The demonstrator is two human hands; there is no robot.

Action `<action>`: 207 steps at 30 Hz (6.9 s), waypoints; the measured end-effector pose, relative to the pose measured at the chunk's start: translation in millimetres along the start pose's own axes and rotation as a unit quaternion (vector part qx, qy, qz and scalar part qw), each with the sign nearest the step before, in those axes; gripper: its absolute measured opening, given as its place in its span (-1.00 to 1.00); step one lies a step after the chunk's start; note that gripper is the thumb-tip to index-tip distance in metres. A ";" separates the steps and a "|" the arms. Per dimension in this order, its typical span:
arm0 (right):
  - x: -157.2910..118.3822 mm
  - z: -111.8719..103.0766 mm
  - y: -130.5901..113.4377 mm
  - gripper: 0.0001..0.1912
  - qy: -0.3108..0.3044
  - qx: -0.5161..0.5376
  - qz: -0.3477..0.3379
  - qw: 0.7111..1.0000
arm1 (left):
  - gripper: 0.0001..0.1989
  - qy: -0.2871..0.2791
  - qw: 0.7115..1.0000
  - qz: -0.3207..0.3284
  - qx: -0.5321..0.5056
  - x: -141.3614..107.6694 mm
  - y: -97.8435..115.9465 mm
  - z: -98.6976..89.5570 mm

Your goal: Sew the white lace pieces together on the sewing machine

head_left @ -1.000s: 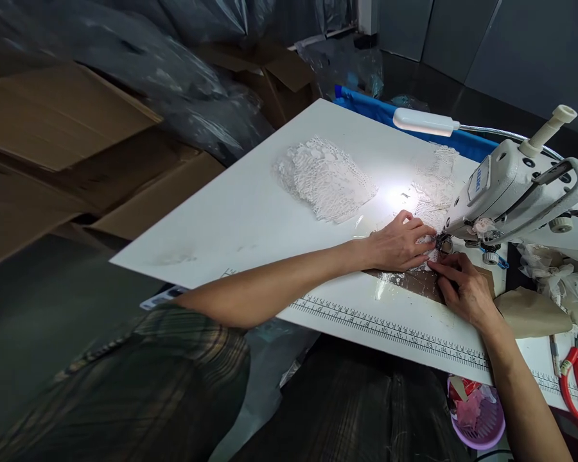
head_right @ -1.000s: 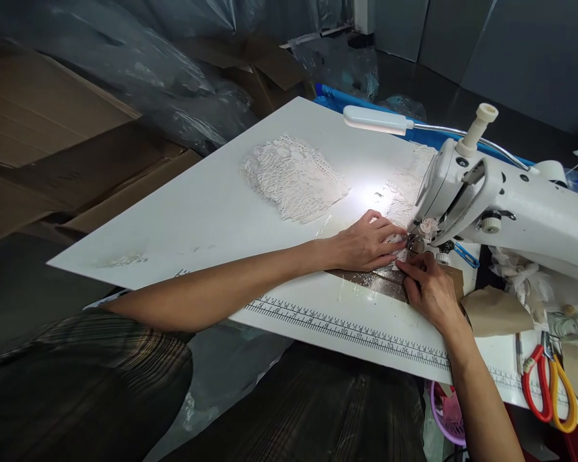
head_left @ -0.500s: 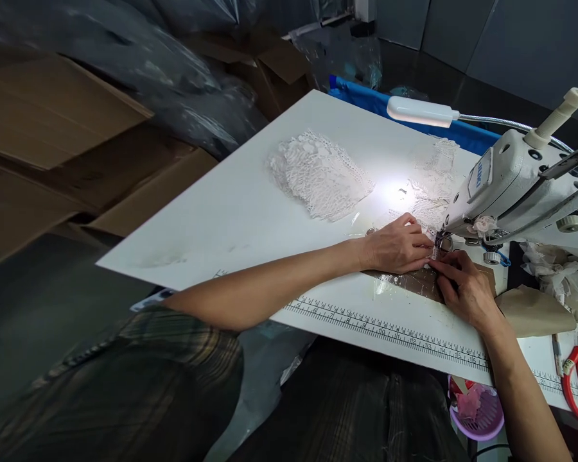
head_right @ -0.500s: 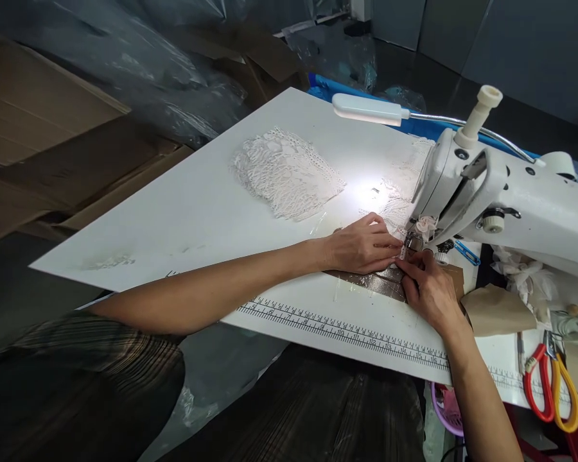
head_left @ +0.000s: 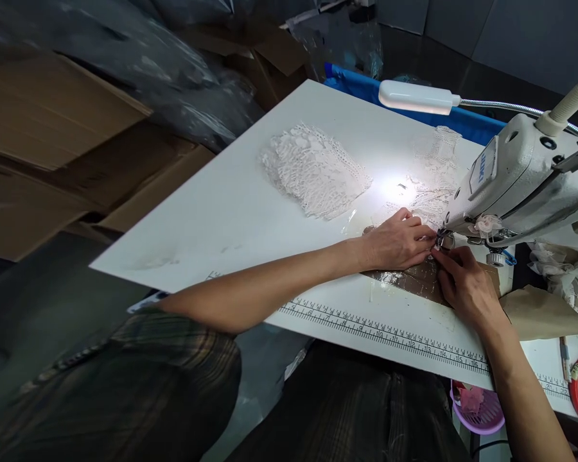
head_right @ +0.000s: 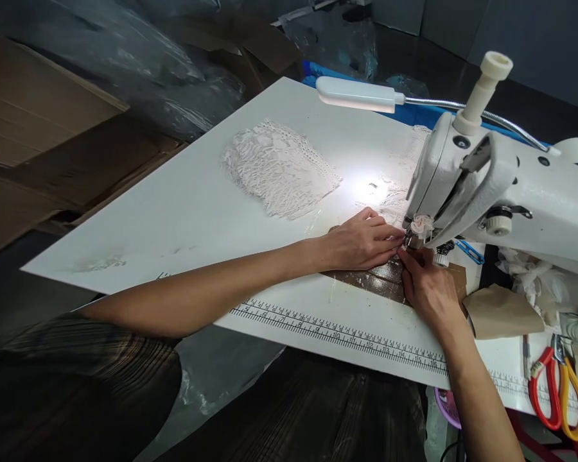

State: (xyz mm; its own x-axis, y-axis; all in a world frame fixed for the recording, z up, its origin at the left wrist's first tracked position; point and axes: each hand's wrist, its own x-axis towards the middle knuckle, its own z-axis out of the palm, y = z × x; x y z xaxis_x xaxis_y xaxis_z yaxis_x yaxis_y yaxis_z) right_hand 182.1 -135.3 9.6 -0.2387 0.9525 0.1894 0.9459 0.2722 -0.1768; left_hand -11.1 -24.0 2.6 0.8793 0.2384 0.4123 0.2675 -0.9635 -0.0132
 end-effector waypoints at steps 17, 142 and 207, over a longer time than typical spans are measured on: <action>-4.9 -10.0 7.5 -0.63 0.077 0.175 0.124 0.974 | -0.81 0.046 0.990 0.055 -0.123 -2.9 -18.6 -10.2; -16.4 -18.3 7.8 -0.48 0.087 -0.038 -0.080 0.992 | -0.55 0.135 0.958 -0.174 -0.185 11.4 -29.5 -23.9; 10.4 -24.8 24.0 -0.68 -0.003 0.209 0.121 0.970 | -0.76 0.020 0.991 0.078 -0.105 7.3 -20.8 5.4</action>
State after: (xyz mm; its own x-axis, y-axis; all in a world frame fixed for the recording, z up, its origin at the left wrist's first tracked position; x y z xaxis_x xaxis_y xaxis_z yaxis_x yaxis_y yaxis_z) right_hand 207.8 -122.3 31.3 -0.0225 0.9958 0.0885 0.8034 0.0707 -0.5913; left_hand -8.1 -1.6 1.0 0.8857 0.0836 0.4566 0.0374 -0.9933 0.1094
